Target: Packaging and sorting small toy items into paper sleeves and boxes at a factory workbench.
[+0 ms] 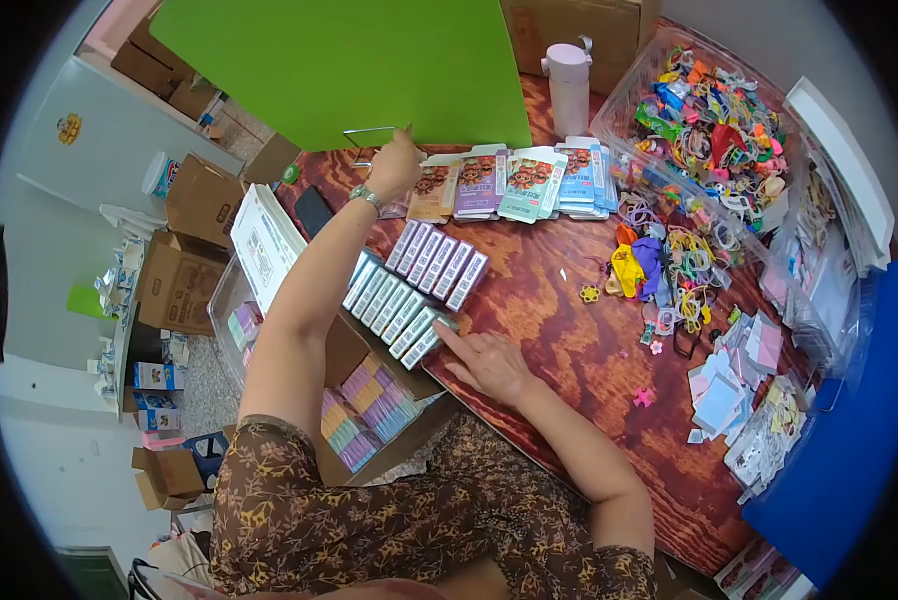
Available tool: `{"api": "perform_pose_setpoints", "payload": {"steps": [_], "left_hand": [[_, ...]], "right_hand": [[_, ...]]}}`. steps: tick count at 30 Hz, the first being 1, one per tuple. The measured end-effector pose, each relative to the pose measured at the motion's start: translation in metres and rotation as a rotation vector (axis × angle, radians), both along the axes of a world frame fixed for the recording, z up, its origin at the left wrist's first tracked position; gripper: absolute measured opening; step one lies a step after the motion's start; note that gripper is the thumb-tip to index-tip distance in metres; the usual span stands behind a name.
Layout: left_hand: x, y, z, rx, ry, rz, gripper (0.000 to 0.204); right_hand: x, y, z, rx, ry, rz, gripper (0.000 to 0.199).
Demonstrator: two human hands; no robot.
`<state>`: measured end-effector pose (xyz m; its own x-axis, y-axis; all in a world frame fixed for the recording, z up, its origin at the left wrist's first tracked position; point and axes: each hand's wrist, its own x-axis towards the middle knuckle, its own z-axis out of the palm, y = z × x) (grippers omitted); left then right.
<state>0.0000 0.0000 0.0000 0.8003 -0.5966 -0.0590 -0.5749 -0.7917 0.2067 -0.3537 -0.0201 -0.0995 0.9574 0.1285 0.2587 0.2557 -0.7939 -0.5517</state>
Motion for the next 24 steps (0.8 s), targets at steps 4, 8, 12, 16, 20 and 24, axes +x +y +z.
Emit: {"api": "perform_pose_setpoints", "payload": {"steps": [4,8,12,16,20,24], "left_hand": [[-0.087,0.01,0.054,-0.247,-0.25,-0.339,0.048],[-0.217,0.01,0.047,-0.453,-0.374,-0.706,0.046],[-0.327,0.031,0.003,-0.342,-0.606,-0.918,0.056],[-0.373,0.041,-0.043,-0.364,-0.392,-0.895,0.06],[-0.377,0.043,-0.077,-0.426,0.041,-0.67,0.088],[-0.378,0.044,-0.079,-0.269,0.192,-0.532,0.112]], "right_hand": [[-0.034,-0.02,0.024,0.2,-0.064,-0.173,0.075],[-0.055,-0.039,0.055,0.906,-0.117,-0.446,0.066],[-0.088,-0.063,0.066,1.577,-0.227,-0.42,0.055],[-0.139,-0.073,0.027,1.335,-0.059,-0.648,0.052],[-0.165,-0.084,-0.013,1.085,0.024,-0.644,0.053],[-0.164,-0.083,-0.021,0.954,0.02,-0.613,0.055]]}}
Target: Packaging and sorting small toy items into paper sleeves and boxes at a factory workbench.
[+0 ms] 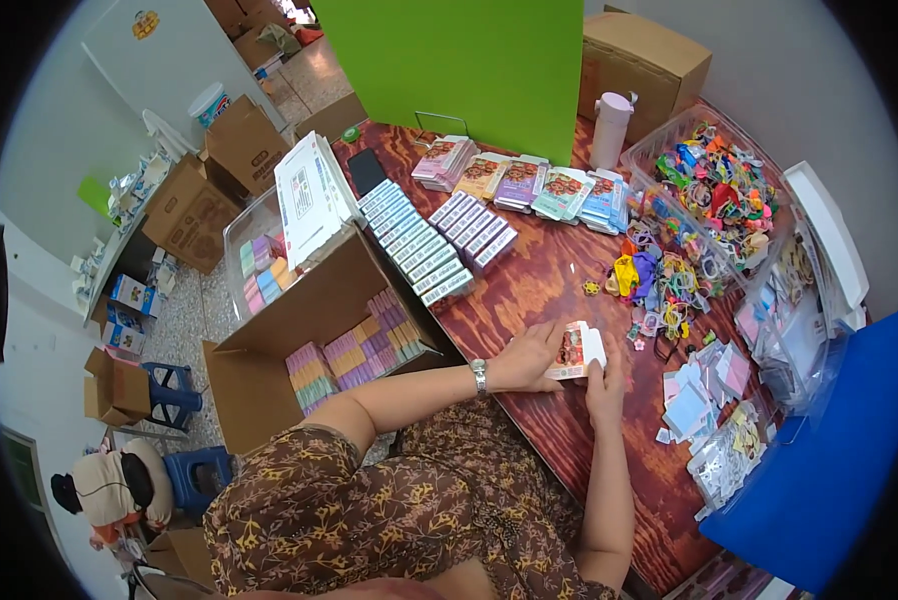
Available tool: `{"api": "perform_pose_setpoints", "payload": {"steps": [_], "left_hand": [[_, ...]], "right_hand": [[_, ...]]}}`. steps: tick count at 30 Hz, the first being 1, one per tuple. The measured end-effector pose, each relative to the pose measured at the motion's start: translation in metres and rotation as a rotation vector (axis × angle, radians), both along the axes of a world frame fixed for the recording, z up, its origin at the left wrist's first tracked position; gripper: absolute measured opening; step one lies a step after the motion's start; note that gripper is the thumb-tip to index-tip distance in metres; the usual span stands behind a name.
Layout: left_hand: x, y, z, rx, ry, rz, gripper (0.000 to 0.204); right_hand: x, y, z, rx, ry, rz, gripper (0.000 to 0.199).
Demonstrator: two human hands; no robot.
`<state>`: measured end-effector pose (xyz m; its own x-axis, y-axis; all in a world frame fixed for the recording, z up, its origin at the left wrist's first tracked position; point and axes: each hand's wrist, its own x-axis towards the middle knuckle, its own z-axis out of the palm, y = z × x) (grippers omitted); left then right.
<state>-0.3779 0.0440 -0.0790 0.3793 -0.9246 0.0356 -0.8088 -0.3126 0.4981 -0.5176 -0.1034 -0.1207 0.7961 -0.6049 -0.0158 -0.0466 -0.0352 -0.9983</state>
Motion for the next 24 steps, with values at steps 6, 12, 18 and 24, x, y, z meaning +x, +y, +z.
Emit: {"api": "perform_pose_setpoints", "payload": {"steps": [6,12,18,24], "left_hand": [[-0.003,0.001,0.009,0.076,0.091,0.117,0.117],[-0.013,0.005,-0.011,-0.015,-0.043,0.174,0.104],[0.0,0.016,0.005,-0.163,-0.089,0.239,0.092],[-0.026,0.017,0.032,-0.493,-0.134,0.287,0.083]], "right_hand": [[0.003,-0.008,0.009,-0.276,0.068,0.116,0.051],[0.006,-0.003,0.03,-0.51,0.318,0.111,0.055],[-0.011,0.003,0.036,-0.849,0.158,-0.111,0.066],[-0.042,0.041,0.072,-0.627,-0.08,-0.187,0.049]]}}
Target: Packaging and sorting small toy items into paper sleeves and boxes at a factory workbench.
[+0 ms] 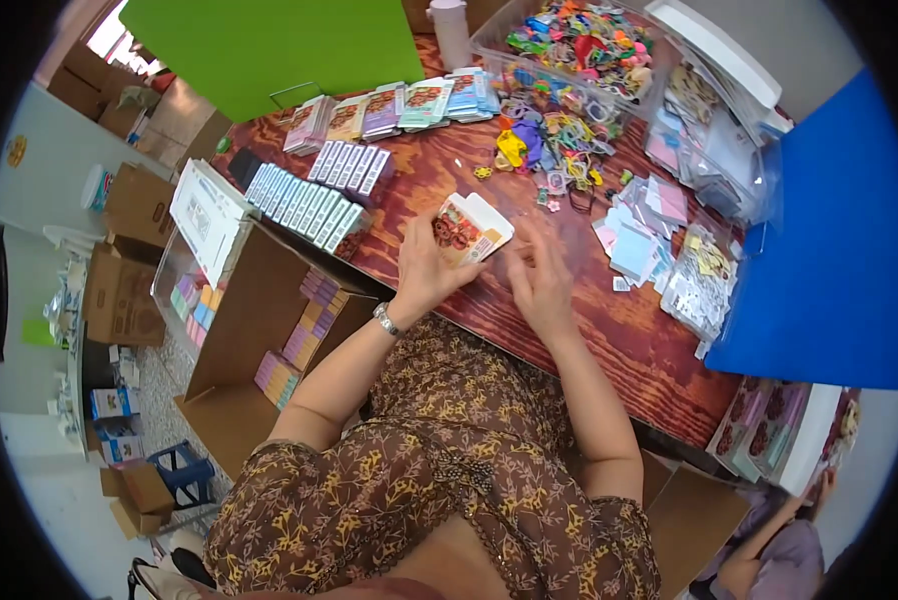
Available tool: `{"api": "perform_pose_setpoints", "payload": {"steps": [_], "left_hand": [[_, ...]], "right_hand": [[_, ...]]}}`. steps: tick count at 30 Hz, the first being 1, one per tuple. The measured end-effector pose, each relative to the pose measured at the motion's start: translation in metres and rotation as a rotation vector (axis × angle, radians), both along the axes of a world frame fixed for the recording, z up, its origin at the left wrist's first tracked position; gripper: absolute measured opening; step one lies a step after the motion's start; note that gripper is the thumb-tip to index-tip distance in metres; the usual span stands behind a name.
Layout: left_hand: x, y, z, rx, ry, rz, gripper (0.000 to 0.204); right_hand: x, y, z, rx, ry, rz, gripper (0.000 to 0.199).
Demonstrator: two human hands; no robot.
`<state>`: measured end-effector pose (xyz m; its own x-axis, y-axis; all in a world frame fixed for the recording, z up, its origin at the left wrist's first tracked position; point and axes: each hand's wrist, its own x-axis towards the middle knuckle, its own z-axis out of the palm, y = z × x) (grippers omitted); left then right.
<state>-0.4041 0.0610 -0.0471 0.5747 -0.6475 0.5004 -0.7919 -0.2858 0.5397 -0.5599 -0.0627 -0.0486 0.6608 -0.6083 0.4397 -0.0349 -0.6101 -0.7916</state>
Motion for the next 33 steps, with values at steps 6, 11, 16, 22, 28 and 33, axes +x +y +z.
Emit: {"api": "perform_pose_setpoints", "payload": {"steps": [6,11,16,22,28,33], "left_hand": [[-0.027,0.004,0.014,-0.04,0.22,-0.033,0.079],[-0.041,0.016,0.035,-0.04,0.185,-0.037,0.081],[-0.04,0.009,0.02,-0.168,0.259,-0.176,0.071],[-0.034,0.021,0.023,-0.092,0.254,-0.221,0.074],[-0.034,0.021,0.013,-0.073,0.167,-0.257,0.069],[-0.037,0.003,0.018,-0.069,0.03,-0.253,0.06]], "right_hand": [[-0.003,0.022,0.007,-0.267,-0.157,-0.038,0.044],[-0.007,0.032,0.013,-0.396,-0.131,-0.012,0.044],[-0.011,0.032,0.005,-0.409,-0.112,-0.031,0.041],[-0.01,0.038,0.02,0.012,-0.055,0.061,0.031],[-0.01,0.033,0.038,-0.359,-0.029,0.075,0.021],[-0.022,0.008,0.04,-0.237,-0.009,0.108,0.024]]}}
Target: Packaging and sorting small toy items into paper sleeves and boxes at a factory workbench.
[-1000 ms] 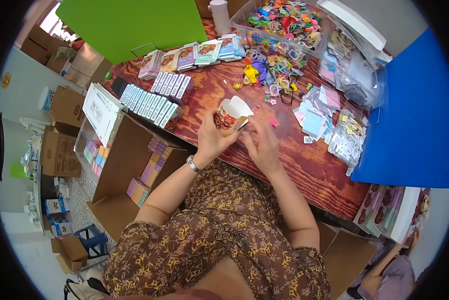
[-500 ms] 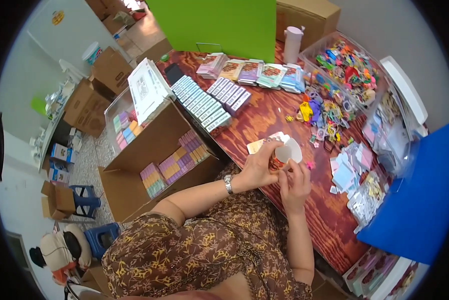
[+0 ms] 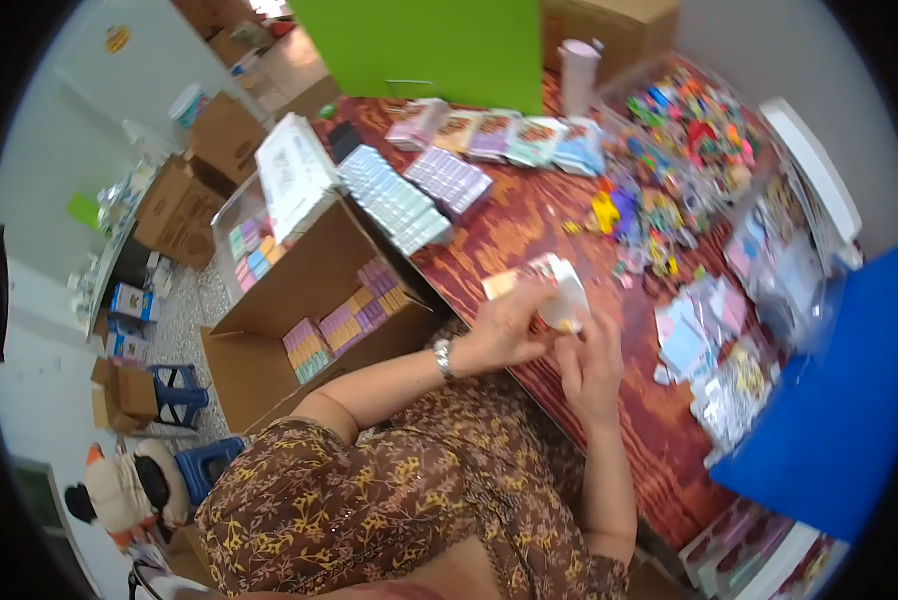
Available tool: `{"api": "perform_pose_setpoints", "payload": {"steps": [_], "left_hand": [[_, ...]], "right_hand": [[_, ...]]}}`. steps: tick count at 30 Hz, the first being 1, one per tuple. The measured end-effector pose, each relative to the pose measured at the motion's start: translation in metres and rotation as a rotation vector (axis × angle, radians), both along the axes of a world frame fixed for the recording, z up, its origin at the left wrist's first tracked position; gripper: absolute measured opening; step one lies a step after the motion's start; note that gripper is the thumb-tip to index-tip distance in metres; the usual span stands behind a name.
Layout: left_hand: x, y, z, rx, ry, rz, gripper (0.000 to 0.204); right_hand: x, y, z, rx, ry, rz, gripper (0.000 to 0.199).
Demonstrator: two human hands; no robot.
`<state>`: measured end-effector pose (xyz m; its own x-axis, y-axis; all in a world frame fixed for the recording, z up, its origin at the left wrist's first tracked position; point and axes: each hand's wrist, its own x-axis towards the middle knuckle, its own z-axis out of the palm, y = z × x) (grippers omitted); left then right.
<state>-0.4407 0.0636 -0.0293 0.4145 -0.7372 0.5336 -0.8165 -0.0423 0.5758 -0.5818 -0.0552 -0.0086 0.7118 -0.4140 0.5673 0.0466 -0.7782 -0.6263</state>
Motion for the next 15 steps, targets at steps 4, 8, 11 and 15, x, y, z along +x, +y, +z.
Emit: {"api": "perform_pose_setpoints", "payload": {"steps": [4,8,11,15], "left_hand": [[-0.007,-0.011,0.021,0.037,-0.01,0.022,0.058],[-0.011,-0.025,0.018,0.039,-0.033,-0.001,0.061],[-0.013,-0.029,0.021,0.056,-0.127,0.011,0.07],[-0.023,-0.025,0.021,0.027,-0.071,0.077,0.079]], "right_hand": [[0.001,-0.025,-0.004,0.941,-0.174,0.11,0.03],[0.005,-0.042,-0.025,1.167,-0.128,0.241,0.029],[0.003,-0.047,-0.012,1.133,-0.076,0.296,0.029],[-0.001,-0.046,-0.009,1.109,-0.01,0.32,0.028]]}}
